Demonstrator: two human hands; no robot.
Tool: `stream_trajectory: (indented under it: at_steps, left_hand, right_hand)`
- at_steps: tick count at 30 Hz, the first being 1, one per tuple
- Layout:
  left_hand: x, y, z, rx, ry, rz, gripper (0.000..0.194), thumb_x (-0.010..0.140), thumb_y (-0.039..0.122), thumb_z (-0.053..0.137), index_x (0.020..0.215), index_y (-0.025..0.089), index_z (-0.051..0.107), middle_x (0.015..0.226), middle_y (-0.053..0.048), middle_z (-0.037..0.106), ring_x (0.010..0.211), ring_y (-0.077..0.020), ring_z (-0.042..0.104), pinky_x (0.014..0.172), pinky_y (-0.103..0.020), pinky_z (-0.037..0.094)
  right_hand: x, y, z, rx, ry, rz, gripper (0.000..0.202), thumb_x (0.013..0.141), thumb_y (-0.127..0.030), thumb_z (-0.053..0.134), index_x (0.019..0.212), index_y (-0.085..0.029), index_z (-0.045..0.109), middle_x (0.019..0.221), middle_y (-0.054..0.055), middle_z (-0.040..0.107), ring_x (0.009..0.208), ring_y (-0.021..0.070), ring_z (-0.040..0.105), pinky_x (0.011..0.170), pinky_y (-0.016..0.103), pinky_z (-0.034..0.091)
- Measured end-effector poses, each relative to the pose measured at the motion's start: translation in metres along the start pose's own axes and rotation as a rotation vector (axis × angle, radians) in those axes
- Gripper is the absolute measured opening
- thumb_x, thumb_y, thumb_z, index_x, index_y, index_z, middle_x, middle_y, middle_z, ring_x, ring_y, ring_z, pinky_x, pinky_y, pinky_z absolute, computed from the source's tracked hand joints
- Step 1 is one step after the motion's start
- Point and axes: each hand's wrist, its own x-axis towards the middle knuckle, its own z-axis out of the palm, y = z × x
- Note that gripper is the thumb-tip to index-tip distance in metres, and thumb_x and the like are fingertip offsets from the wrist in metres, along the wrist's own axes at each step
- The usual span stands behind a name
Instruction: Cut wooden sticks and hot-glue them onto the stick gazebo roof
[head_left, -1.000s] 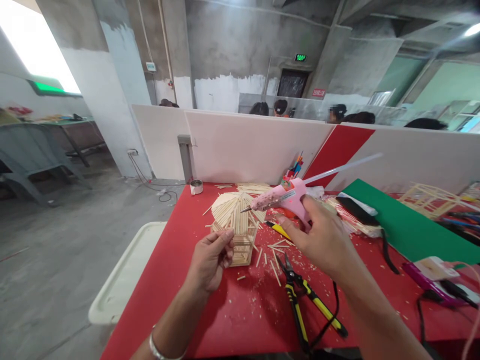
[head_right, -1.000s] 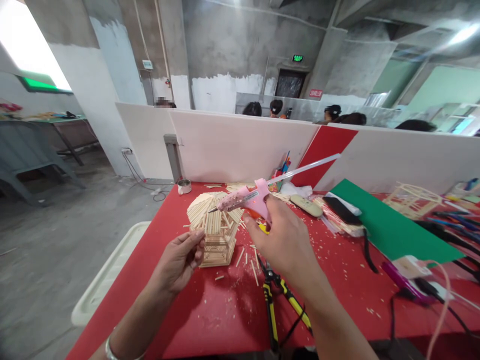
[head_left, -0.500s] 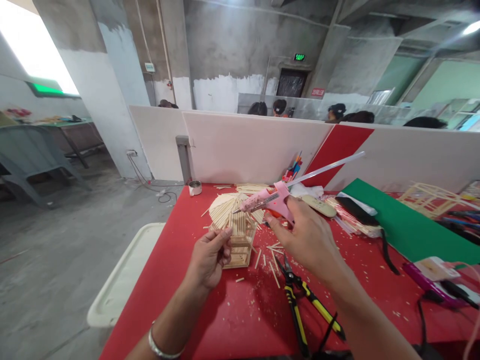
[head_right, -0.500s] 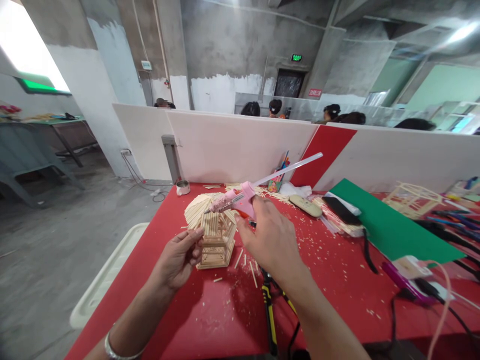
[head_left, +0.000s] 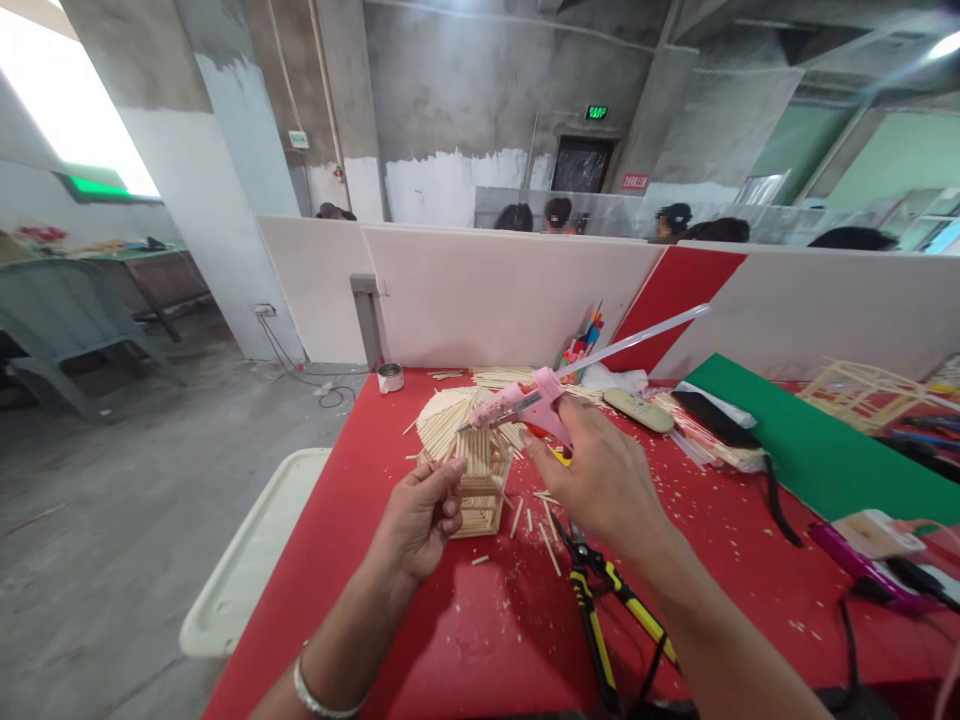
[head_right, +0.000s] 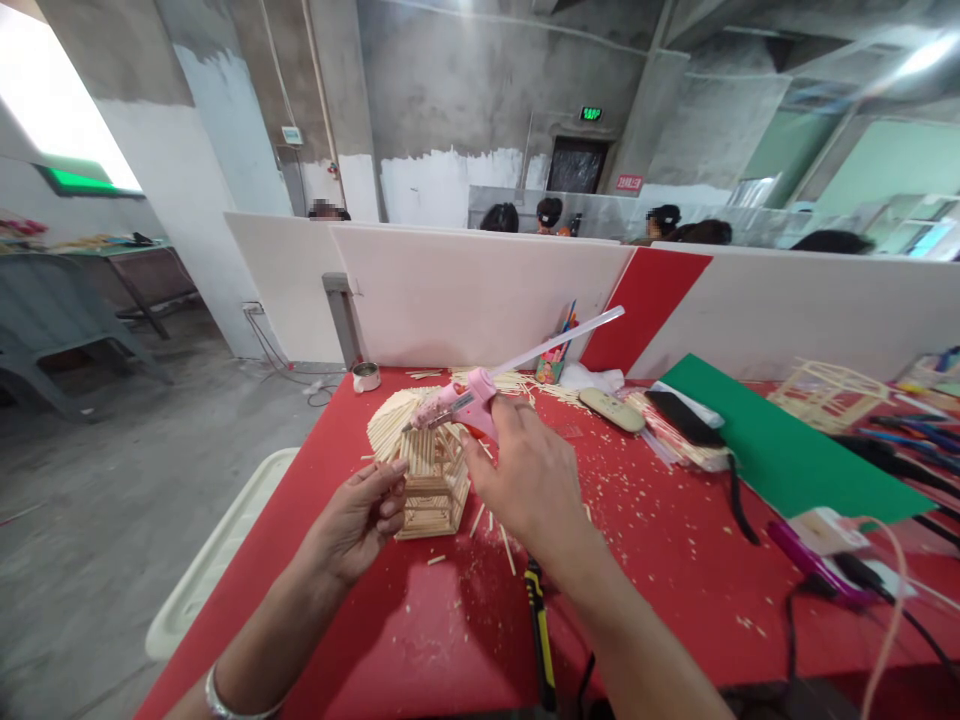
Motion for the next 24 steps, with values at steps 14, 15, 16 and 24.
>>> stream_trajectory:
  at_steps: [14,15,16,24]
  left_hand:
    - [-0.0037,0.0070,-0.0032,-0.088,0.007,-0.075,0.007,0.064,0.017,0.063,0.060,0.012,0.060,0.052,-0.001,0.060,0.038,-0.0062,0.049,0.034,-0.015,0.035]
    - [-0.0041,0.0068,-0.0031,-0.076,0.013,-0.068,0.007,0.063,0.017,0.064,0.060,0.012,0.061,0.052,-0.001,0.061,0.038,-0.0063,0.049,0.034,-0.015,0.036]
    - [-0.0044,0.0064,-0.0028,-0.059,0.018,-0.059,0.008,0.063,0.018,0.066,0.060,0.011,0.061,0.052,-0.001,0.061,0.038,-0.0062,0.049,0.033,-0.015,0.036]
    - [-0.0034,-0.0021,-0.0045,0.104,0.007,0.092,0.033,0.050,0.034,0.084,0.056,0.011,0.062,0.046,0.001,0.057,0.034,-0.0040,0.044,0.031,-0.014,0.030]
  right_hand:
    - [-0.0012,-0.0009,0.0049,-0.049,0.027,-0.019,0.033,0.085,-0.040,0.048,0.108,-0.017,0.053,0.092,0.010,0.063,0.077,0.0237,0.061,0.057,0.030,0.037]
    - [-0.0014,-0.0008,0.0053,-0.053,0.028,-0.018,0.033,0.085,-0.040,0.048,0.108,-0.017,0.053,0.092,0.010,0.063,0.077,0.0240,0.061,0.057,0.030,0.037]
    - [-0.0015,-0.0008,0.0057,-0.056,0.027,-0.018,0.033,0.084,-0.040,0.048,0.108,-0.017,0.053,0.093,0.010,0.063,0.077,0.0242,0.061,0.057,0.030,0.037]
    - [-0.0028,-0.0015,0.0040,-0.030,0.051,-0.009,0.033,0.084,-0.040,0.049,0.107,-0.017,0.053,0.095,0.010,0.063,0.080,0.0240,0.061,0.058,0.030,0.039]
